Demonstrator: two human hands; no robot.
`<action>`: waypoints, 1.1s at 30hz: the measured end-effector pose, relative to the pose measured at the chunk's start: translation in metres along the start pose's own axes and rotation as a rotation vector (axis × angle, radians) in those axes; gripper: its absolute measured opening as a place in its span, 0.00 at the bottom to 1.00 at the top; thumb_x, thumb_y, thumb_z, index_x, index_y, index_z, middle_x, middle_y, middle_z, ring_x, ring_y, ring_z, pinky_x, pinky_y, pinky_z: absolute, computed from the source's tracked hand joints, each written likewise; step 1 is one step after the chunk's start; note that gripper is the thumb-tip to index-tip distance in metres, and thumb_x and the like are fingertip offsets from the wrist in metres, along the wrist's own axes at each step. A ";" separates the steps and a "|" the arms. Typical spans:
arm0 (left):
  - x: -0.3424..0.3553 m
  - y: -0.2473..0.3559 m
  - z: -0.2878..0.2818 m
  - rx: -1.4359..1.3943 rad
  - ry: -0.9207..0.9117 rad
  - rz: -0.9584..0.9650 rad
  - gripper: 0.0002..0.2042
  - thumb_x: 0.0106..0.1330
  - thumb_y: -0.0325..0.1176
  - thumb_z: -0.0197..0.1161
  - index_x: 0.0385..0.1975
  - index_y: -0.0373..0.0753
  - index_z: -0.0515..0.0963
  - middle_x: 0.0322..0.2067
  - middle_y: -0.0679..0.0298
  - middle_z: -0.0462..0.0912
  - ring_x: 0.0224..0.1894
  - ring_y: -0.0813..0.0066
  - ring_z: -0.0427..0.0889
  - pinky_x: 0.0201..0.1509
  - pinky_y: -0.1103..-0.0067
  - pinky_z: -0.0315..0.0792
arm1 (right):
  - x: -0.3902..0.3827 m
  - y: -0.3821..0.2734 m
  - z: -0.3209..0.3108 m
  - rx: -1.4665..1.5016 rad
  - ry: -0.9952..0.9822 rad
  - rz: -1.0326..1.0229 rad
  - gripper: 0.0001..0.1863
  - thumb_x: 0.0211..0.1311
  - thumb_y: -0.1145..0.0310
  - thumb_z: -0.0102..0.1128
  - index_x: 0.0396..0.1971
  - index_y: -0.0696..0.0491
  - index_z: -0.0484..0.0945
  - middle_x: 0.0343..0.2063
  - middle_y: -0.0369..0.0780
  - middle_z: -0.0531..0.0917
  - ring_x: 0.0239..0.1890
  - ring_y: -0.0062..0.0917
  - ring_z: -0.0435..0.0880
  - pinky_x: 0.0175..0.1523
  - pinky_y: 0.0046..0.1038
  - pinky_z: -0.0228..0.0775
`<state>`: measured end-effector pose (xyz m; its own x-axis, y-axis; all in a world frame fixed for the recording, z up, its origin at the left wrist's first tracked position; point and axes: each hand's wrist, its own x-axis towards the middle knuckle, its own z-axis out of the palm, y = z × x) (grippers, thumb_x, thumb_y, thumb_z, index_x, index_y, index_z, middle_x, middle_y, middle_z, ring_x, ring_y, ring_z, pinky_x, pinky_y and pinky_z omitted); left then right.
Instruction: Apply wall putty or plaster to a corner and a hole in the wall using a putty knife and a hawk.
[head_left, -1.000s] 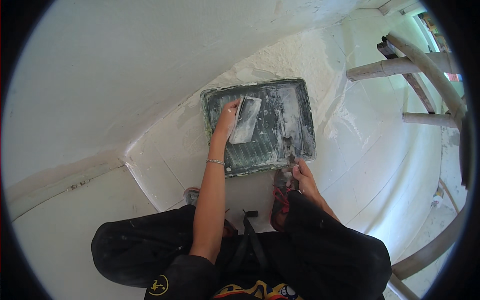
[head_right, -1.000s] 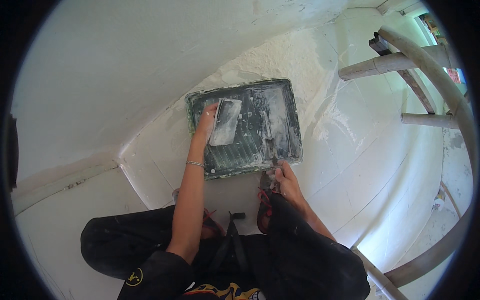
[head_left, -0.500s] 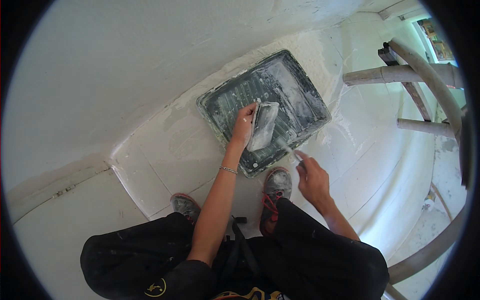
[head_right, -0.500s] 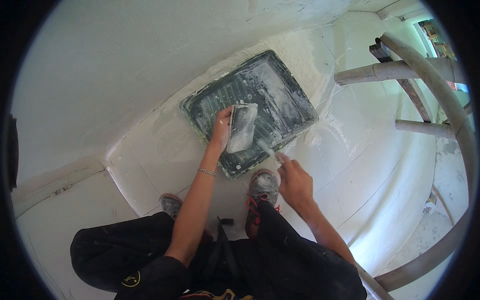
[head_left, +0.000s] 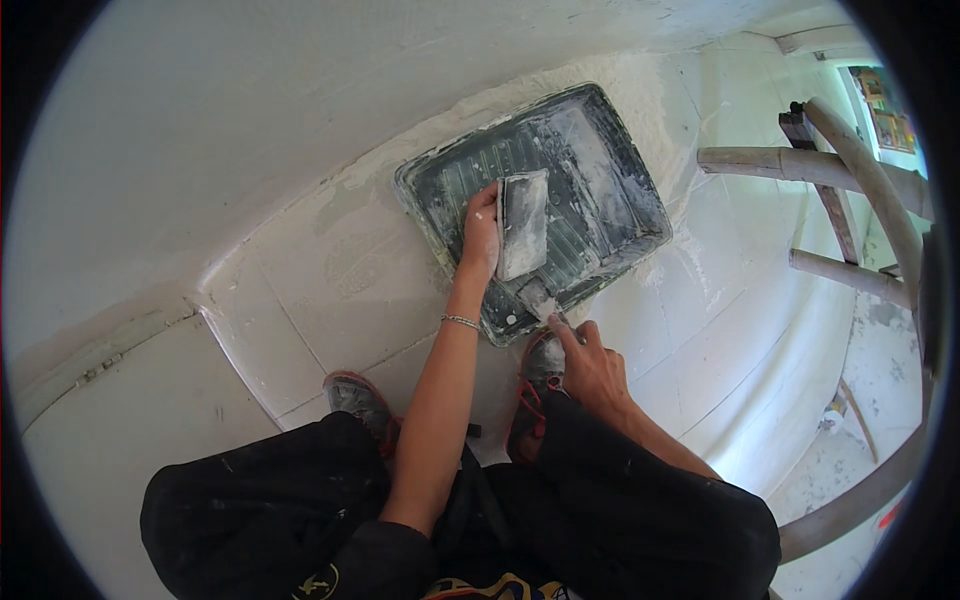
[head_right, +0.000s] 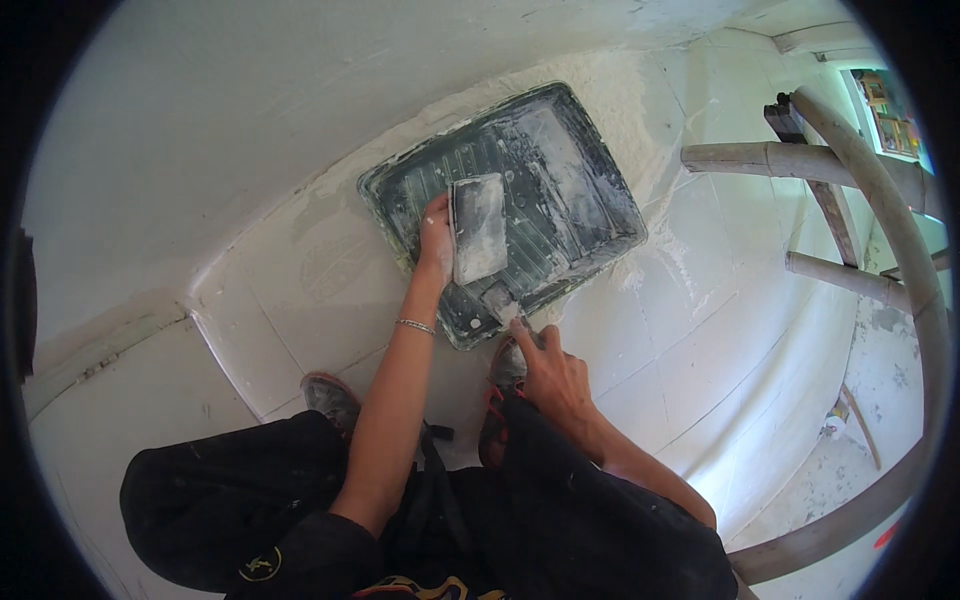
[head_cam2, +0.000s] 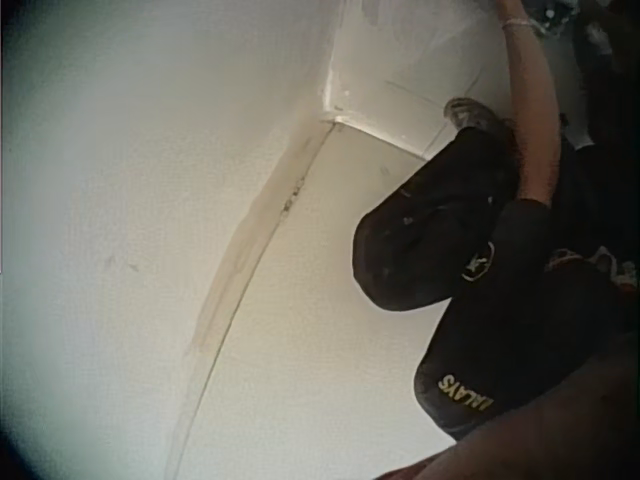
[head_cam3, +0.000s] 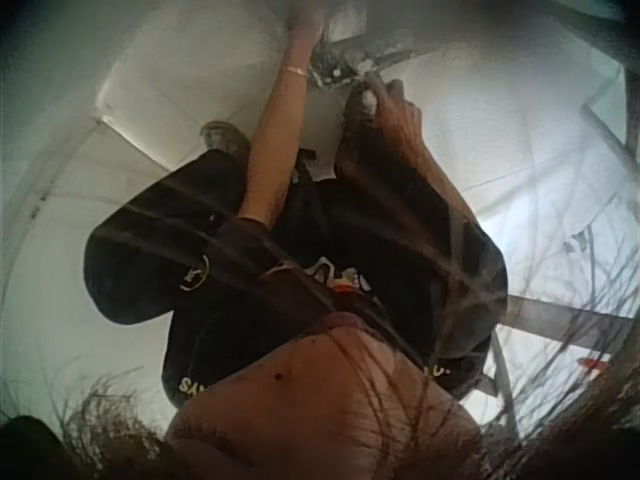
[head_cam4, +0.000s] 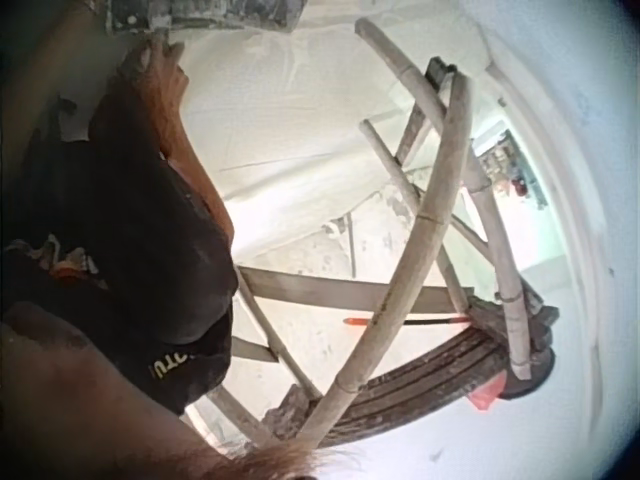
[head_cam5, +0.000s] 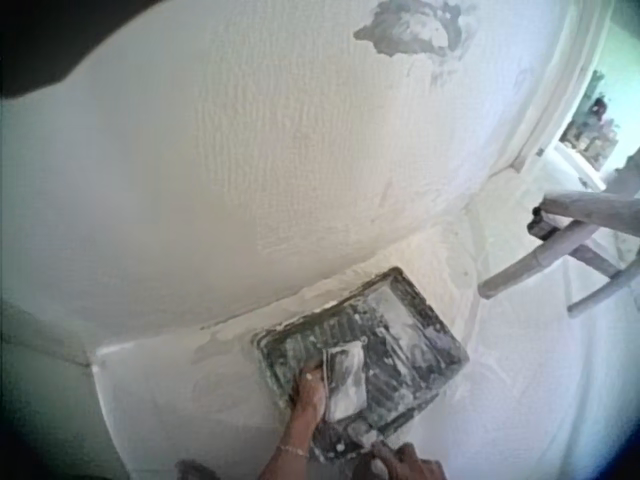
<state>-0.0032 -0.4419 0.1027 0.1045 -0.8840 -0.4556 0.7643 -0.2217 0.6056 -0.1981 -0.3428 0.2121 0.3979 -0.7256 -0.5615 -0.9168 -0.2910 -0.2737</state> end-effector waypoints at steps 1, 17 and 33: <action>0.000 0.001 0.006 -0.017 0.022 0.004 0.14 0.62 0.24 0.45 0.37 0.34 0.80 0.33 0.65 0.82 0.33 0.79 0.80 0.40 0.81 0.73 | -0.002 0.002 0.001 -0.010 -0.005 0.018 0.38 0.48 0.76 0.56 0.64 0.42 0.61 0.44 0.50 0.71 0.29 0.49 0.81 0.33 0.47 0.74; 0.004 -0.006 -0.007 0.057 0.034 0.065 0.08 0.65 0.22 0.47 0.27 0.35 0.73 0.24 0.72 0.69 0.28 0.83 0.62 0.37 0.85 0.61 | -0.070 0.034 -0.029 0.189 0.387 -0.203 0.19 0.64 0.68 0.54 0.55 0.52 0.70 0.30 0.44 0.79 0.20 0.33 0.78 0.23 0.30 0.68; 0.001 -0.007 0.000 -0.023 0.034 0.053 0.10 0.70 0.26 0.46 0.26 0.37 0.73 0.24 0.73 0.71 0.27 0.85 0.66 0.35 0.85 0.62 | 0.006 0.018 0.037 1.462 0.012 0.389 0.13 0.73 0.54 0.43 0.38 0.49 0.66 0.16 0.34 0.74 0.09 0.11 0.58 0.14 0.16 0.44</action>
<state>-0.0086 -0.4410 0.0978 0.1662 -0.8797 -0.4456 0.7716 -0.1654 0.6143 -0.2111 -0.3295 0.1748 0.1392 -0.6158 -0.7755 -0.1185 0.7671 -0.6304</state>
